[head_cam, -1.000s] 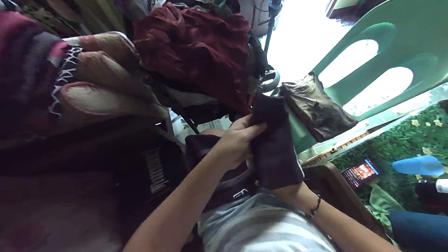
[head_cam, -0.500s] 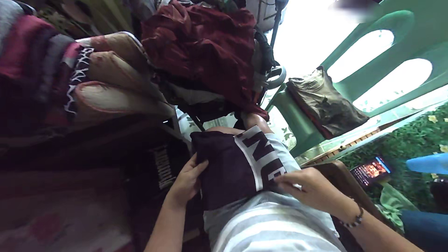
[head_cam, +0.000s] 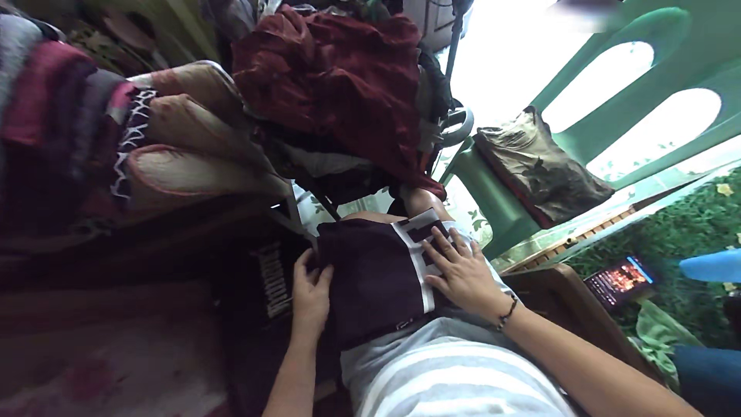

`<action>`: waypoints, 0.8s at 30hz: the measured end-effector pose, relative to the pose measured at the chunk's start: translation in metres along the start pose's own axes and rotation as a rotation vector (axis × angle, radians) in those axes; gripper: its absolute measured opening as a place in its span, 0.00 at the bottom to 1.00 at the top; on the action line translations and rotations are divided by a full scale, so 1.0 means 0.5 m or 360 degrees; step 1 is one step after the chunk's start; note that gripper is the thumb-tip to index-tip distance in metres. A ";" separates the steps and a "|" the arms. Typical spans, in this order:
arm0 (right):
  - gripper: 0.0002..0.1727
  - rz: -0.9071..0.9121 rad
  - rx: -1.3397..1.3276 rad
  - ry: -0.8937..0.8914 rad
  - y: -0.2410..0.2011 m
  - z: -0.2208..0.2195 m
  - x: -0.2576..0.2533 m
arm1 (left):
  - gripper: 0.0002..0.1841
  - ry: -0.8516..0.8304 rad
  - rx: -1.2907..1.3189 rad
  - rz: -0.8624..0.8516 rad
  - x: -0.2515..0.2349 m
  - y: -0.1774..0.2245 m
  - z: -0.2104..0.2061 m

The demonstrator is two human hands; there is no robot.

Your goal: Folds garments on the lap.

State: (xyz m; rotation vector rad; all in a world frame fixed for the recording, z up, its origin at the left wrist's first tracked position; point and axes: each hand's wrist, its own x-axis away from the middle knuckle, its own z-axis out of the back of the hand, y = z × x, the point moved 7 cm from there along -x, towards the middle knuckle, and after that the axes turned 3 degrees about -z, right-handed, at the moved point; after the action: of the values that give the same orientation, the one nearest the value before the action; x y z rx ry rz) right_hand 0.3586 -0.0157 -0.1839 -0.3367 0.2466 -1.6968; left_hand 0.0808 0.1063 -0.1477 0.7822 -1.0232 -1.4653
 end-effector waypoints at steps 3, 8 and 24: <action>0.42 -0.0035 0.0022 -0.0009 0.001 0.000 0.001 | 0.33 0.0325 -0.0661 -0.0697 0.037 0.064 0.009; 0.47 -0.0126 -0.0081 -0.0008 0.012 -0.001 -0.001 | 0.32 -0.0155 -0.1240 -0.1183 0.067 0.077 -0.105; 0.19 -0.0515 -0.0942 -0.0319 0.054 0.056 -0.121 | 0.16 -0.0175 -0.0969 -0.1041 0.092 0.102 -0.091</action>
State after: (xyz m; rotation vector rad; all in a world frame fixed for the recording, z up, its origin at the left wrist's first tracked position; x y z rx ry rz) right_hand 0.4017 0.0406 -0.1721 -1.0249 0.5703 -1.8640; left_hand 0.1357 0.0538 -0.1159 0.6073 -0.3390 -2.2506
